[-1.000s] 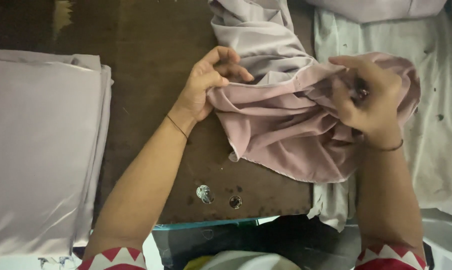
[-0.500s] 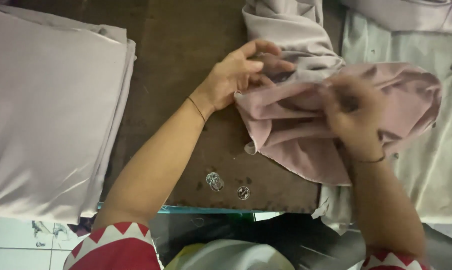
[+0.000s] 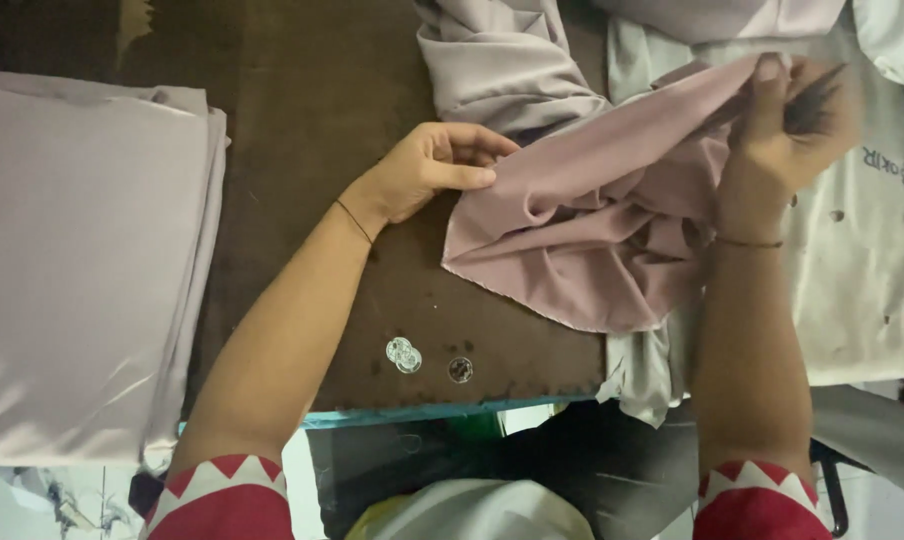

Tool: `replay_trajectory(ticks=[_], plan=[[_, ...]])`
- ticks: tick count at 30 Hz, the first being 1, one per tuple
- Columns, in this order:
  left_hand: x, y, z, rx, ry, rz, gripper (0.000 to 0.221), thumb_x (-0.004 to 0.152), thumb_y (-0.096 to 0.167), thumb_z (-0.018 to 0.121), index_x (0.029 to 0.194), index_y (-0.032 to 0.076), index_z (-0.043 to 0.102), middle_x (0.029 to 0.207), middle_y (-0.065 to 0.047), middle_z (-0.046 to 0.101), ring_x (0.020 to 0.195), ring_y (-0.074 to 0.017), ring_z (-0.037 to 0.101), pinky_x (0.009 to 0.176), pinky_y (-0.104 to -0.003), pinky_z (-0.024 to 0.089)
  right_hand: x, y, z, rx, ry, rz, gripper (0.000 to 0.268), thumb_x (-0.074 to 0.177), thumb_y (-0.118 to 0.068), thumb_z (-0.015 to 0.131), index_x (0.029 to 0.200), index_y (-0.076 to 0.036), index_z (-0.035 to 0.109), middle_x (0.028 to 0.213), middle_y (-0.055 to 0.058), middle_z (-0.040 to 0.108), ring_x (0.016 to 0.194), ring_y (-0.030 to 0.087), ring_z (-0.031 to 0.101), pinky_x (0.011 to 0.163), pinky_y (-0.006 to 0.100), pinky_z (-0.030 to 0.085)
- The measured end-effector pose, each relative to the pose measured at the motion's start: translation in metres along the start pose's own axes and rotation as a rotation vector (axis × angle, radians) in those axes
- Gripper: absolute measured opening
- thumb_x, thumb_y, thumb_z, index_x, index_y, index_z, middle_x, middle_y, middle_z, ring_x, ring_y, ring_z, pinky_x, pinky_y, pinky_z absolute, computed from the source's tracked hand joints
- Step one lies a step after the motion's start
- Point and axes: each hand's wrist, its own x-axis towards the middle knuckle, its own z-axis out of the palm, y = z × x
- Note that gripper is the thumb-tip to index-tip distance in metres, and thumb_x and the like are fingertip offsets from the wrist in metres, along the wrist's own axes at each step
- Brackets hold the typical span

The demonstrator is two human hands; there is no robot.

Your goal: Trimming loose threads from pink fabric garments using thread snips on a work table in a factory setting.

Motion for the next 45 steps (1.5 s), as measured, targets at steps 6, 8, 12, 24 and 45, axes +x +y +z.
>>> replay_trajectory(ticks=[6, 8, 12, 24, 45], plan=[[-0.001, -0.002, 0.004, -0.012, 0.010, 0.058, 0.011, 0.089, 0.014, 0.076, 0.097, 0.010, 0.069, 0.090, 0.003, 0.069, 0.083, -0.0067, 0.064, 0.079, -0.020, 0.054, -0.006, 0.000, -0.003, -0.247, -0.058, 0.000, 0.019, 0.116, -0.004, 0.069, 0.100, -0.001, 0.058, 0.085, 0.006, 0.049, 0.079, 0.017, 0.045, 0.072, 0.033, 0.038], [0.000, -0.007, 0.001, -0.049, 0.015, 0.066, 0.012, 0.089, 0.012, 0.076, 0.097, 0.011, 0.068, 0.092, 0.003, 0.070, 0.085, -0.0067, 0.065, 0.081, -0.021, 0.054, -0.008, 0.005, -0.004, -0.302, -0.057, -0.006, 0.018, 0.116, -0.005, 0.071, 0.100, -0.001, 0.061, 0.083, 0.005, 0.051, 0.077, 0.016, 0.045, 0.071, 0.033, 0.040], [0.000, -0.008, 0.000, -0.148, 0.034, 0.068, 0.012, 0.088, 0.009, 0.075, 0.097, 0.011, 0.067, 0.092, 0.002, 0.070, 0.085, -0.0095, 0.065, 0.081, -0.022, 0.054, -0.011, 0.012, -0.004, -0.333, -0.086, -0.038, 0.038, 0.117, 0.004, 0.073, 0.087, -0.004, 0.051, 0.081, 0.004, 0.046, 0.077, 0.016, 0.041, 0.073, 0.035, 0.038], [0.001, -0.006, -0.003, -0.215, 0.068, -0.045, 0.017, 0.087, 0.007, 0.076, 0.104, 0.006, 0.070, 0.094, -0.004, 0.074, 0.082, -0.0146, 0.072, 0.076, -0.025, 0.059, -0.008, 0.016, -0.010, -0.415, -0.085, 0.013, 0.019, 0.115, -0.002, 0.073, 0.098, -0.003, 0.065, 0.081, 0.003, 0.055, 0.074, 0.013, 0.047, 0.067, 0.031, 0.041], [0.006, -0.006, -0.001, -0.237, 0.191, -0.006, 0.008, 0.092, 0.013, 0.073, 0.092, 0.010, 0.066, 0.085, 0.001, 0.068, 0.078, -0.0102, 0.062, 0.076, -0.022, 0.050, -0.007, 0.025, -0.011, -0.416, -0.089, 0.070, 0.029, 0.114, -0.018, 0.070, 0.089, -0.006, 0.063, 0.074, -0.001, 0.049, 0.069, 0.011, 0.045, 0.065, 0.030, 0.039]])
